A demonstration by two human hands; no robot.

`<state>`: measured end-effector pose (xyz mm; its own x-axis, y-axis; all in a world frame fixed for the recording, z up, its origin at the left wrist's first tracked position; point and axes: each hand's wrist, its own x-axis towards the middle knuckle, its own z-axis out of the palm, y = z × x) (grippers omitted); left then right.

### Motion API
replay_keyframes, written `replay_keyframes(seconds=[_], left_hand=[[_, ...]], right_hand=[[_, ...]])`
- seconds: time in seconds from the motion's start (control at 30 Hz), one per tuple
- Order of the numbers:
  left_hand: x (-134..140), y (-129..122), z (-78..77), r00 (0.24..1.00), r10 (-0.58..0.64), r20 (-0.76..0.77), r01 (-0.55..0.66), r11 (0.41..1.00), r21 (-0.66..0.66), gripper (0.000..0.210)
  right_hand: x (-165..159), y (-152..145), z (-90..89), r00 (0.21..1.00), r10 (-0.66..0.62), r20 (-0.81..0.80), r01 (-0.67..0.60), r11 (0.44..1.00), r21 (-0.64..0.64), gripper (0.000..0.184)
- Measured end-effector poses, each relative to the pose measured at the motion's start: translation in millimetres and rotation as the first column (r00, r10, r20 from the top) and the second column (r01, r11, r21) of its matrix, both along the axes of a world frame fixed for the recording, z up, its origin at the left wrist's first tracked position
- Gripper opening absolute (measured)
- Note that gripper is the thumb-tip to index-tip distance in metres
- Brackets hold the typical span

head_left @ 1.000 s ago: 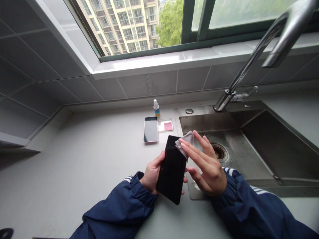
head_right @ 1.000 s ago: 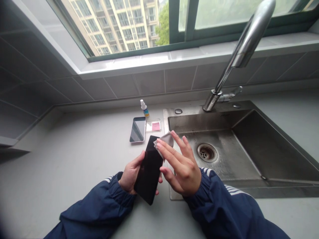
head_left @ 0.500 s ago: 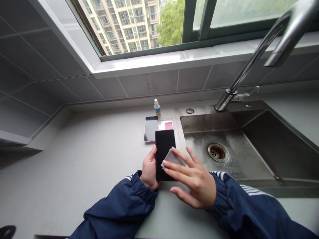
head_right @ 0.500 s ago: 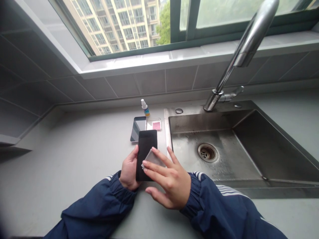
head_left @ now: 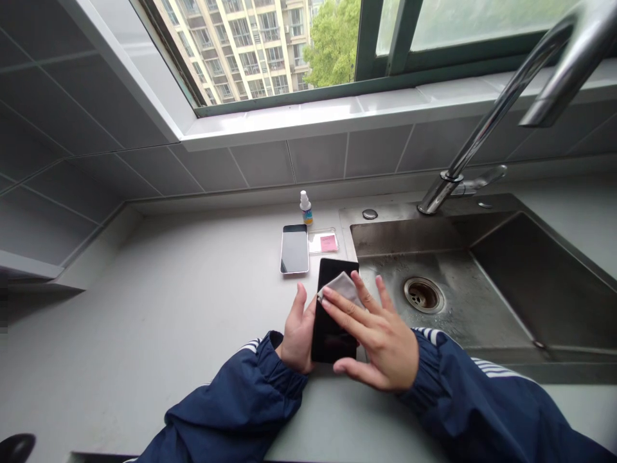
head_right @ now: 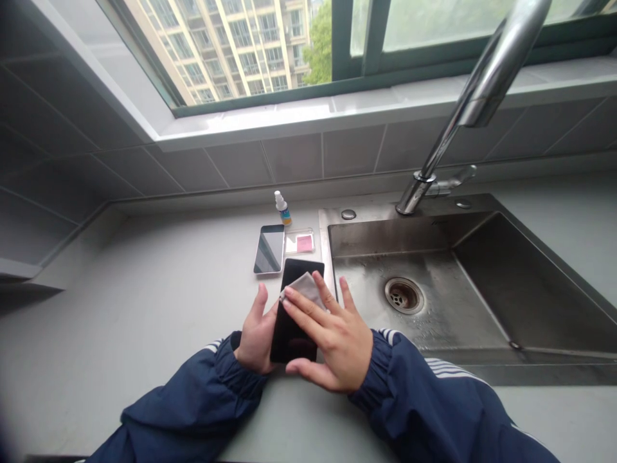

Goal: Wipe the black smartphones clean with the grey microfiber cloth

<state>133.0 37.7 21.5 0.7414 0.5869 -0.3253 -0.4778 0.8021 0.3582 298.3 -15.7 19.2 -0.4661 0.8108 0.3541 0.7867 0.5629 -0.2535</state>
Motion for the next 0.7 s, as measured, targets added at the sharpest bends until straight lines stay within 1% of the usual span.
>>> replay_keyframes(seconds=[0.13, 0.2, 0.27, 0.33, 0.43, 0.5, 0.57, 0.7], left_hand=[[1, -3, -4.5, 0.998, -0.066, 0.006, 0.065, 0.997, 0.044, 0.072], [1, -4, -5.7, 0.996, -0.09, 0.016, 0.089, 0.995, 0.046, 0.072], [1, -4, -5.9, 0.996, -0.092, 0.018, 0.091, 0.995, 0.047, 0.072], [2, -5, -5.0, 0.997, -0.071, 0.009, 0.071, 0.997, 0.043, 0.073], [2, -3, -2.2, 0.999, -0.037, -0.021, 0.037, 0.999, 0.002, 0.075], [0, 0, -0.1, 0.998, -0.01, -0.059, 0.009, 1.0, -0.029, 0.079], [-2, 5, 1.3, 0.995, 0.011, -0.098, -0.015, 0.999, -0.044, 0.082], [-9, 13, 1.0, 0.992, 0.039, -0.121, -0.042, 0.999, -0.023, 0.089]], right_hand=[[15, 9, 4.1, 0.991, -0.132, -0.002, 0.132, 0.991, 0.017, 0.072], [18, 10, 5.2, 0.987, -0.159, -0.026, 0.16, 0.987, 0.031, 0.071], [17, 9, 5.2, 0.987, -0.149, -0.057, 0.151, 0.988, 0.043, 0.072], [12, 6, 3.9, 0.993, -0.089, -0.084, 0.093, 0.994, 0.049, 0.073], [0, -1, 0.8, 0.992, 0.071, -0.104, -0.066, 0.997, 0.048, 0.072], [-7, -6, -0.7, 0.979, 0.171, -0.107, -0.168, 0.985, 0.036, 0.072], [-11, -10, -0.6, 0.963, 0.243, -0.118, -0.241, 0.97, 0.029, 0.07], [-12, -12, 3.0, 0.926, 0.336, -0.172, -0.334, 0.942, 0.04, 0.065]])
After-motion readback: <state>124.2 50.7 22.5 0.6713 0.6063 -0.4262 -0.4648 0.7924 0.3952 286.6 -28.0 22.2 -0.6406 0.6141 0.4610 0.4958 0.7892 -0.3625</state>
